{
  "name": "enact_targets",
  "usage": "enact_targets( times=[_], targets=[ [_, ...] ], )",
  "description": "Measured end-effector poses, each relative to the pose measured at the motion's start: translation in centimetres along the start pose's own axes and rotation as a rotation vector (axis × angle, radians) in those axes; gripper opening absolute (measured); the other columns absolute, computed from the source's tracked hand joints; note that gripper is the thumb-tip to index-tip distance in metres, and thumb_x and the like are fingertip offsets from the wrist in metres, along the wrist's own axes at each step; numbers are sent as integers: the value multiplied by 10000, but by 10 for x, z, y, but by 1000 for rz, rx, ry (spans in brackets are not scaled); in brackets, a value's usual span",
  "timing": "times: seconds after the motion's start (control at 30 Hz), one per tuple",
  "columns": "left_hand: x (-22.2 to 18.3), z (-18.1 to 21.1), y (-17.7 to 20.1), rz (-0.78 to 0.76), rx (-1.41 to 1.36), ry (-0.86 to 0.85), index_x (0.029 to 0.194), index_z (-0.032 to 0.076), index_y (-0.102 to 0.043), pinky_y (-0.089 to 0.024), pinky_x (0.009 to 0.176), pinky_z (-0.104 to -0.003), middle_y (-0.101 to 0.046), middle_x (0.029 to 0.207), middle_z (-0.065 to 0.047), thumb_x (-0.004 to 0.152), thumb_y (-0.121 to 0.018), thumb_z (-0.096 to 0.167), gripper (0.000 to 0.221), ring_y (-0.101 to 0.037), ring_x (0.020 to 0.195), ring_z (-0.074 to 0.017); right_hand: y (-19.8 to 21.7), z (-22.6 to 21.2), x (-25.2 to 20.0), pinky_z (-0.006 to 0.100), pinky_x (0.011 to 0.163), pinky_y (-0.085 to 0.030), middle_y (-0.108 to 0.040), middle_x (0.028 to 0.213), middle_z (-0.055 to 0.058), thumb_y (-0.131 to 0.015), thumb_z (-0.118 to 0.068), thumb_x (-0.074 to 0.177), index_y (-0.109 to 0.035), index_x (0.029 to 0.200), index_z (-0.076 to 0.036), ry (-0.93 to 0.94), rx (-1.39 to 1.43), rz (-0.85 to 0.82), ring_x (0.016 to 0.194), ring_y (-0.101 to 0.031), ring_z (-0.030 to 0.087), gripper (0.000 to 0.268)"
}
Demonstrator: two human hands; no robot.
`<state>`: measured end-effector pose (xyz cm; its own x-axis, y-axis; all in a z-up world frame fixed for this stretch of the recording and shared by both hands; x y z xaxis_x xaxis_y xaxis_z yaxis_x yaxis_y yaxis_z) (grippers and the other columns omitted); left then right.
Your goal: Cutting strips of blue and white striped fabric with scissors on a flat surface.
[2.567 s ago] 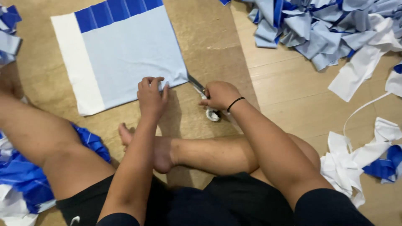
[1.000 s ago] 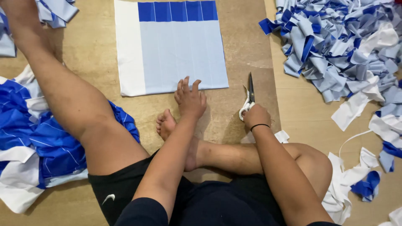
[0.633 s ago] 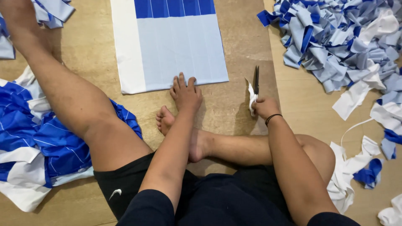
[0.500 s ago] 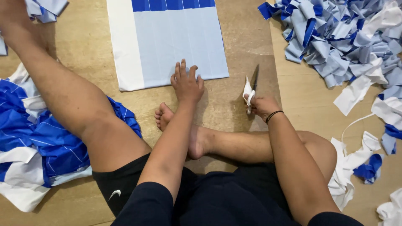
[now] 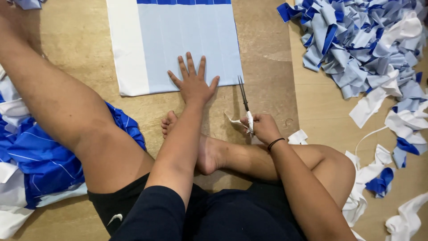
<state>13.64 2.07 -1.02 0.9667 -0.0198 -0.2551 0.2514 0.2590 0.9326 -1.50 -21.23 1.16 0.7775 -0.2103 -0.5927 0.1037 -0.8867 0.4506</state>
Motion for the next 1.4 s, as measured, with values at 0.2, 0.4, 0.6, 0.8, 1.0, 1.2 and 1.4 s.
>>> enact_targets(
  times=[0.2,0.4,0.6,0.8,1.0,1.2,1.4],
  targets=[
    [2,1,-5,-7,11,15,1652,380,-92,70,1133,-788,108,1726,-82,931,-317,758,844,157,1566,-362,-14,1,-14,286,498,-461,-683,671,58,-787,-273,887,-771,927,39,-79,49,-71,549,-594,107,316],
    [-1,0,-4,-19,12,7,1653,377,-75,75,1124,-799,117,1727,-86,921,-321,769,867,170,1565,-364,-13,13,-18,274,481,-451,-661,638,55,-764,-342,916,-718,868,4,-167,127,-204,524,-589,116,352],
    [-2,1,-5,3,50,-13,1652,395,-67,88,1120,-798,113,1730,-82,904,-331,767,876,183,1552,-387,-41,12,-20,273,455,-423,-652,626,55,-747,-425,898,-706,847,-37,-202,128,-290,507,-576,121,394],
    [-11,3,6,-36,71,-16,1644,407,-66,99,1118,-797,105,1731,-63,858,-355,807,928,191,1542,-423,-54,-12,-15,296,422,-420,-625,611,39,-751,-508,861,-697,803,-62,-215,134,-217,472,-572,137,453],
    [-10,5,5,-29,70,-18,1648,397,-84,101,1114,-796,91,1732,-67,826,-396,828,979,185,1539,-427,-55,-13,-1,283,418,-419,-630,609,40,-780,-538,842,-689,752,-57,-161,145,-108,464,-571,132,498],
    [-9,3,7,-50,77,-13,1643,406,-82,102,1120,-790,91,1732,-60,798,-417,846,1010,187,1540,-419,-55,-25,-3,279,410,-441,-634,592,52,-803,-519,831,-671,745,-46,-157,102,-95,461,-594,139,499],
    [-10,3,6,-58,86,-13,1635,413,-79,106,1114,-788,93,1725,-55,767,-422,868,1038,191,1533,-413,-53,-28,0,288,397,-443,-636,581,57,-808,-521,805,-691,731,-37,-174,72,-151,449,-594,144,503]
  ],
)
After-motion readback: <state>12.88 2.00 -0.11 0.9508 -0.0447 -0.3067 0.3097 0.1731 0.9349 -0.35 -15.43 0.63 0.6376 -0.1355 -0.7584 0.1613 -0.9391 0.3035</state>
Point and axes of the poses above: each hand's wrist, its own x-axis towards the middle knuckle, its own y-axis out of the back of the hand, z = x × y, the point moved 7 cm from there along x, towards the middle knuckle
